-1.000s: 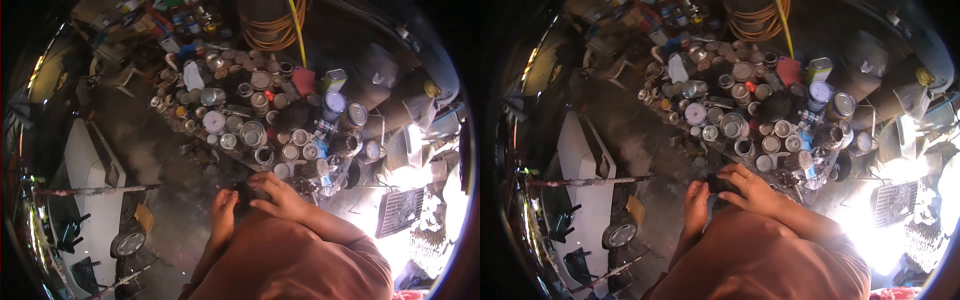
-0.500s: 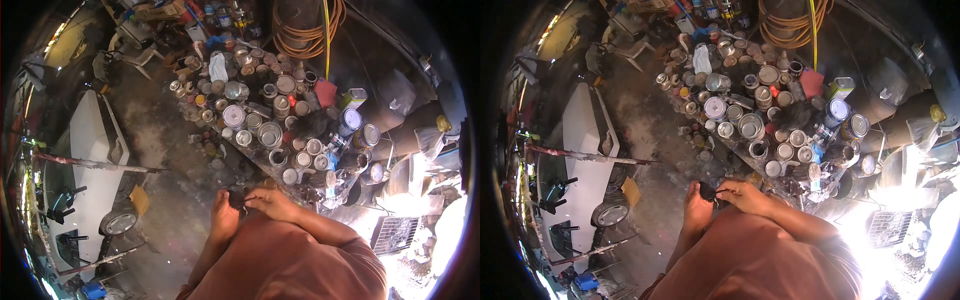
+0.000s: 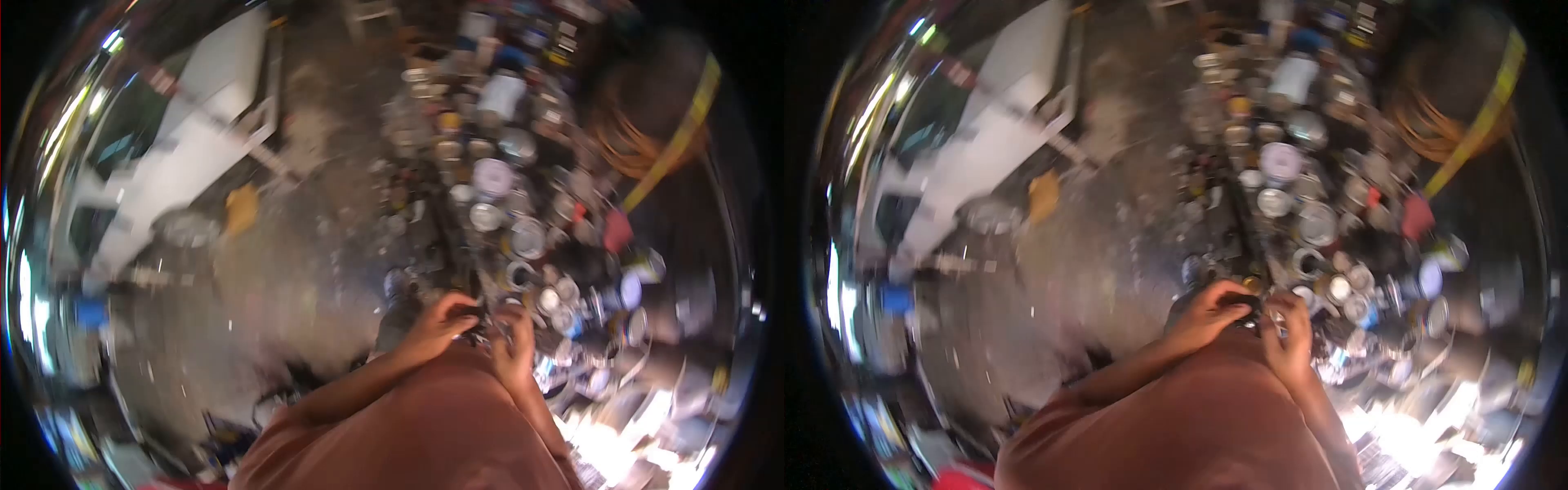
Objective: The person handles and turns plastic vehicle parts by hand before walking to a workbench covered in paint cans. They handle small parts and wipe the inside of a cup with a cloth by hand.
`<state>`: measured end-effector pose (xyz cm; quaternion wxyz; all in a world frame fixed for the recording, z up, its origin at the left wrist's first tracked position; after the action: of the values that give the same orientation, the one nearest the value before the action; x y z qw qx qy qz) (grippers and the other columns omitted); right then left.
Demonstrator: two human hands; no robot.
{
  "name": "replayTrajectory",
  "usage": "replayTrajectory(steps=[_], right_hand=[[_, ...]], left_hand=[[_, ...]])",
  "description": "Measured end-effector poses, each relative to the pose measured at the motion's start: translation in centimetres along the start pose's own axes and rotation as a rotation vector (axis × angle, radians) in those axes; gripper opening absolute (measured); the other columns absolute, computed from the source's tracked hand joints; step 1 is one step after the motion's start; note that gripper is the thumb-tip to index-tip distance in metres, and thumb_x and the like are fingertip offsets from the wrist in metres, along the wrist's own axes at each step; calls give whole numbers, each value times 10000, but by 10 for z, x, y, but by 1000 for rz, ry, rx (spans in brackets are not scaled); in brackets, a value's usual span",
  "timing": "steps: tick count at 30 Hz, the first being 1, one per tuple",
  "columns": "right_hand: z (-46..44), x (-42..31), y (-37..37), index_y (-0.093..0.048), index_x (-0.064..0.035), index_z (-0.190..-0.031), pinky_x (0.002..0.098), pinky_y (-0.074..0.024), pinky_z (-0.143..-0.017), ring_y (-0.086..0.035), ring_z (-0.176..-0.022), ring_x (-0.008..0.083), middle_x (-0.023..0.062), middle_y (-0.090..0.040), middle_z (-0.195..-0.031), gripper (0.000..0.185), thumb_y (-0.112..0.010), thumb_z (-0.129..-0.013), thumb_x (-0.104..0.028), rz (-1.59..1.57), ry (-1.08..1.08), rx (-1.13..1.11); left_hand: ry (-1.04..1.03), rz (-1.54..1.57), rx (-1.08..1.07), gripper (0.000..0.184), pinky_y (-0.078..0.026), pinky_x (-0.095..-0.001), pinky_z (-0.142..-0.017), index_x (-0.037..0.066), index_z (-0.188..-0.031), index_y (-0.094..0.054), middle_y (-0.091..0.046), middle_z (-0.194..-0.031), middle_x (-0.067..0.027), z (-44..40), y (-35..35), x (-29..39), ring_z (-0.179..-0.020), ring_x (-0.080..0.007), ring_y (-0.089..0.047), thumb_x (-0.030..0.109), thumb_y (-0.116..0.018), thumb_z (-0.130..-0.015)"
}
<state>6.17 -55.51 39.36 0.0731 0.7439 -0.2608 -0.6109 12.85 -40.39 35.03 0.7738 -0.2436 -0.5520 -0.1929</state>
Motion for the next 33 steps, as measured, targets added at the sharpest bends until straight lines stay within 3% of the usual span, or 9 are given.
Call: replayTrajectory(steps=[3, 6, 8, 13, 18, 21, 25, 27, 33], right_hand=[[-12, -25, -17, -597, 10, -1101, 332, -497, -892, -617, -1018, 254, 172, -609, -1127, 280, -629, -828, 60, 124, 99, -215], [6, 38, -38, -544, 51, -1144, 332, -485, -919, -586, -1059, 196, 125, -595, -1173, 271, -591, -877, 51, -350, -378, -129], [-6, 35, -49, -503, 60, -1241, 327, -463, -947, -568, -1083, 201, 127, -560, -1228, 377, -595, -876, 50, -335, -365, -290], [-30, -1, -95, -531, 60, -1277, 332, -482, -886, -611, -989, 213, 129, -627, -1138, 402, -600, -886, -3, 28, -126, -611], [-54, -17, -125, -622, 56, -1105, 291, -468, -763, -586, -898, 138, 78, -654, -997, 221, -571, -957, -100, 172, 17, -791], [-63, -10, -130, -614, 56, -1115, 278, -461, -751, -576, -874, 140, 66, -633, -982, 245, -563, -971, -137, 100, -30, -875], [-69, -17, -122, -597, 49, -935, 316, -453, -783, -548, -827, 193, 105, -595, -901, 170, -585, -929, -120, 0, -228, -745], [-74, 2, -108, -579, 19, -896, 267, -439, -749, -514, -817, 125, 46, -573, -913, 73, -578, -895, -54, -1, -118, -713], [-49, -7, -88, -617, 23, -946, 243, -449, -755, -531, -838, 103, 27, -588, -974, 119, -612, -828, 8, -289, -396, -637]], left_hand=[[42, 234, 9, 345, -487, -272, -861, 39, -1249, -521, -612, -1100, -73, 6, 2, -4, -1020, -125, -583, 149, -643, -945], [-45, 567, 9, 356, -509, -275, -814, 28, -1257, -513, -604, -1091, -72, 5, 6, -22, -984, -120, -592, 114, -631, -933], [-65, 604, 92, 352, -521, -275, -779, 28, -1247, -525, -596, -1076, -66, 18, 21, -11, -929, -115, -604, 90, -631, -918], [-160, 525, 390, 280, -492, -257, -648, 40, -1132, -592, -588, -922, -27, 40, 53, -28, -739, -91, -580, 70, -676, -867], [-198, 417, 623, 273, -417, -252, -587, 53, -1051, -595, -552, -773, 11, 52, 77, -36, -698, -74, -516, 121, -742, -831], [-216, 268, 632, 299, -414, -272, -591, 52, -1004, -566, -528, -760, 9, 59, 85, -30, -693, -82, -491, 149, -769, -808], [-280, 172, 566, 308, -415, -297, -605, 53, -950, -511, -512, -793, -35, 64, 86, -22, -705, -128, -487, 128, -759, -784], [-193, 29, 504, 294, -422, -310, -627, 53, -938, -490, -513, -822, -69, 57, 83, -19, -722, -161, -498, 96, -733, -778], [-392, -315, 682, 255, -472, -391, -744, 51, -1001, -571, -564, -904, -131, 48, 78, 8, -879, -303, -557, -19, -618, -759]])
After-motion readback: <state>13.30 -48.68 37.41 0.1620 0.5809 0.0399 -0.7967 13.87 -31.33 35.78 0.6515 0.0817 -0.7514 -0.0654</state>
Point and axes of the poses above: each hand's wrist, its own z-axis away from the middle knuckle, its own y-axis out of the back of the hand, x = y × z, the point moved 5 cm from there along -z, towards the middle knuckle
